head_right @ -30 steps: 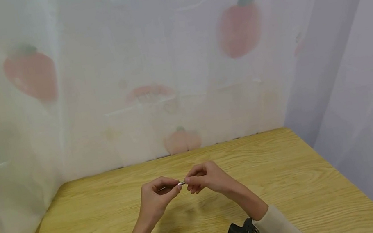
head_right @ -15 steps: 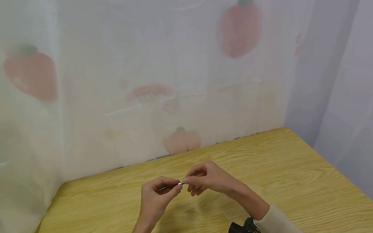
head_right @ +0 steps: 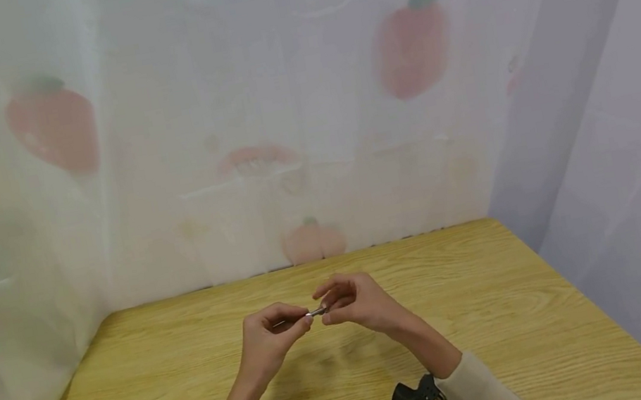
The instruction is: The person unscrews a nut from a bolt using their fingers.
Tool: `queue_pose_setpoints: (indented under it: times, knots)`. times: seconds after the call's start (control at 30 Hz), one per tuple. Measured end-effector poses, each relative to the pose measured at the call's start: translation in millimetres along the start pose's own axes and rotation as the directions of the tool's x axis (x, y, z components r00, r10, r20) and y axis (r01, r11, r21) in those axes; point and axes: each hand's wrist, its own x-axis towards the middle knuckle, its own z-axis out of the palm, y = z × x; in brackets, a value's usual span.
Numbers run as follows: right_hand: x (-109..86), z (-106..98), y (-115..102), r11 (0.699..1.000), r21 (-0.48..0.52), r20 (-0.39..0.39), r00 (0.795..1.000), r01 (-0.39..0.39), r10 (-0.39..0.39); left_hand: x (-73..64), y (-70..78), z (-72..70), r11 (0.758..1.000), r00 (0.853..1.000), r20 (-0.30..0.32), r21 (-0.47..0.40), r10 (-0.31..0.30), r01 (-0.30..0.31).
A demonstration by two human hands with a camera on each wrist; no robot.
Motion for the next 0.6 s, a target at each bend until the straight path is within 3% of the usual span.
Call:
queue_pose_setpoints:
  times: [0.13,0.23,0.47,0.6]
  knots:
    - [1.2,-0.1,-1.3,0.997,0.018,0.042,0.997,-0.072,0.071,-0.1,-1.2,-0.3,1.0,1.0,-0.001,0.001,0.011,-0.011]
    - [2.1,0.2,-0.7,0.997,0.018,0.065,0.995,-0.082,0.08,-0.5,-1.2,-0.2,1.0,1.0,0.0,0.005,0.017,-0.017]
    - [1.3,-0.3,2.8,0.998,-0.003,0.019,0.998,0.062,-0.062,-0.9,0.3,-0.1,1.0,1.0,-0.006,-0.001,0.003,-0.003]
    - [1.0,0.1,4.2,0.995,-0.025,-0.011,0.995,0.101,-0.102,-0.8,0.8,0.3,1.0,1.0,-0.001,-0.01,-0.004,0.004]
